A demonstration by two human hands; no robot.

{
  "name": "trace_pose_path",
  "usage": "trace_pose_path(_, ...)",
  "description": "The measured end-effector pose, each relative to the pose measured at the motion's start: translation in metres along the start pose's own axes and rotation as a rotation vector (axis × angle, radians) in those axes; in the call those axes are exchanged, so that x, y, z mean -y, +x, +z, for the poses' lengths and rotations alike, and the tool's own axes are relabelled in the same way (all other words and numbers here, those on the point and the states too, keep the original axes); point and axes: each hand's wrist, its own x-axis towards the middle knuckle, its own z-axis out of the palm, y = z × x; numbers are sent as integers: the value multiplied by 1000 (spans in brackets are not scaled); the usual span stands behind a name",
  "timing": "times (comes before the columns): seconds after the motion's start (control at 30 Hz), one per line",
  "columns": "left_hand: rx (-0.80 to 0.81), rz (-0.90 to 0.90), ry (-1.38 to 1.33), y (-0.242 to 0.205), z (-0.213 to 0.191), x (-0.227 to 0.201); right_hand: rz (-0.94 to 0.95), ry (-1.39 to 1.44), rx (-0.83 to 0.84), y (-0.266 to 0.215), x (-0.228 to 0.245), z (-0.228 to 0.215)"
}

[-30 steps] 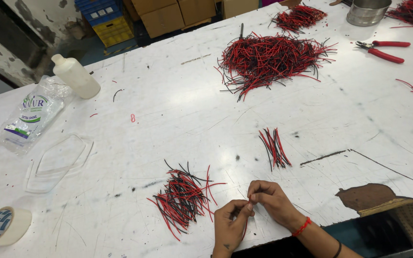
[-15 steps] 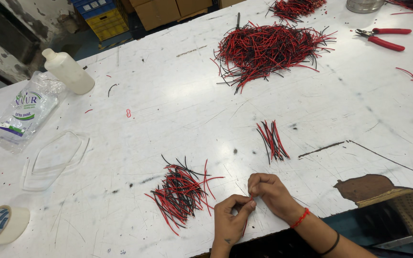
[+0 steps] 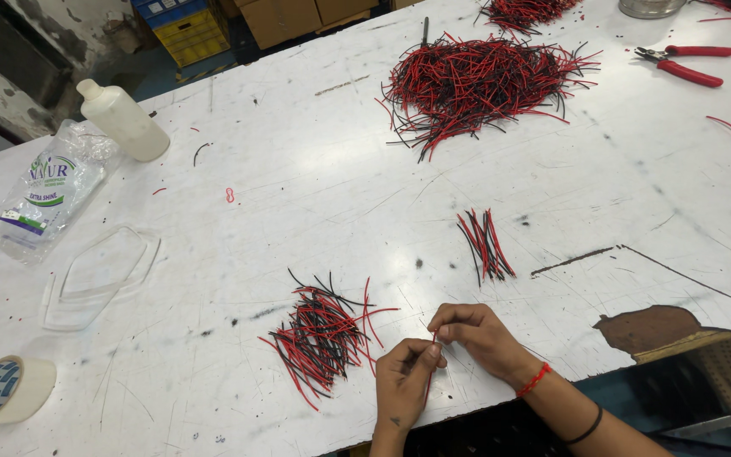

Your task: The person strips the insulation from the ends of red and black wires by hand. They repeatedly pick up a wire, remove the outer coating, and place the finished wire into a separate pile on the table.

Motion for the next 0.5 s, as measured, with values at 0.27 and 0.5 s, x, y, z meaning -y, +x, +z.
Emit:
trace_pose_path(0.27, 56, -18, 9, -1, 0, -6, -39, -20, 55, 0, -2, -2)
trace_pose_path(0.5, 74, -54, 61, -1, 1, -10, -33, -14, 67, 1, -2, -3)
